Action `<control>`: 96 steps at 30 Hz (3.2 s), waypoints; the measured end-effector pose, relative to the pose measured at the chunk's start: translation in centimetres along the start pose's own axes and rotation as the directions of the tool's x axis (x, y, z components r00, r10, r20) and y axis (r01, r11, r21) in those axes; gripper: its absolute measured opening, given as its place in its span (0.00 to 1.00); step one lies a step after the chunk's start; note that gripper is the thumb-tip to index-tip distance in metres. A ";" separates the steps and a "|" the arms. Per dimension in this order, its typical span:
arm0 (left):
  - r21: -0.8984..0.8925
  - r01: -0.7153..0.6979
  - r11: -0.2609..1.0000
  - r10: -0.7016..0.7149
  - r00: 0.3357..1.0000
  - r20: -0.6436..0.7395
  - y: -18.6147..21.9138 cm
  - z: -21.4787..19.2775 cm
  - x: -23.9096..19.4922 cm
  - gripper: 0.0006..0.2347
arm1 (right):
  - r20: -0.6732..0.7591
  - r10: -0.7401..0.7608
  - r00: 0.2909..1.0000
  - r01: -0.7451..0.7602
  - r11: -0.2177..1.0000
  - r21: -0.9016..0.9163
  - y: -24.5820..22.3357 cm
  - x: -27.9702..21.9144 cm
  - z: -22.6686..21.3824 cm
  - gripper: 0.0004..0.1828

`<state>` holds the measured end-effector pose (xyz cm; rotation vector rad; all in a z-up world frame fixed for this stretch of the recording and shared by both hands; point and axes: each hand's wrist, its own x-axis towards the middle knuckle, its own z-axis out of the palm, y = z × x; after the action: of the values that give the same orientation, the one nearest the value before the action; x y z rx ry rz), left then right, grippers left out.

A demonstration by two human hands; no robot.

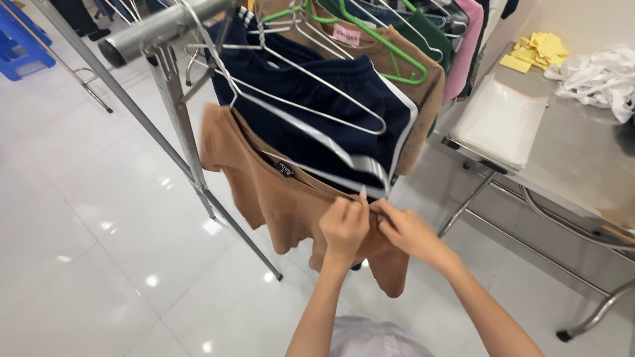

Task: The person takes a brown t-shirt from a hanger, folds it into a compact roll on a metal table, and places it with other folded items. They then take a pair of navy blue shorts, fold them neatly on the table, and place them on the stack.

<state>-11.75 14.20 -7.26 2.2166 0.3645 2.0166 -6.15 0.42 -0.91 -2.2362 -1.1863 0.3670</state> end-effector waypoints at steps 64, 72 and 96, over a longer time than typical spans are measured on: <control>0.024 0.790 0.613 0.139 -0.138 0.981 44.5 44.7 -25.3 0.12 | -0.514 0.732 0.446 -0.797 0.587 0.144 50.9 -48.1 -30.6 0.06; -0.027 0.924 0.382 -0.172 0.099 0.980 48.8 42.6 -23.9 0.11 | -0.908 0.334 0.254 -0.698 0.713 0.067 60.3 -49.1 -32.0 0.12; 0.345 0.921 -0.178 -0.329 -0.387 0.862 60.2 29.3 -21.3 0.12 | -0.224 0.951 0.212 -0.010 0.232 0.973 56.5 -49.9 -30.3 0.26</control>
<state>21.26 -47.21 -15.70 1.1444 0.6907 -0.0849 17.79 -76.36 -12.17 -1.3511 0.5765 -0.0003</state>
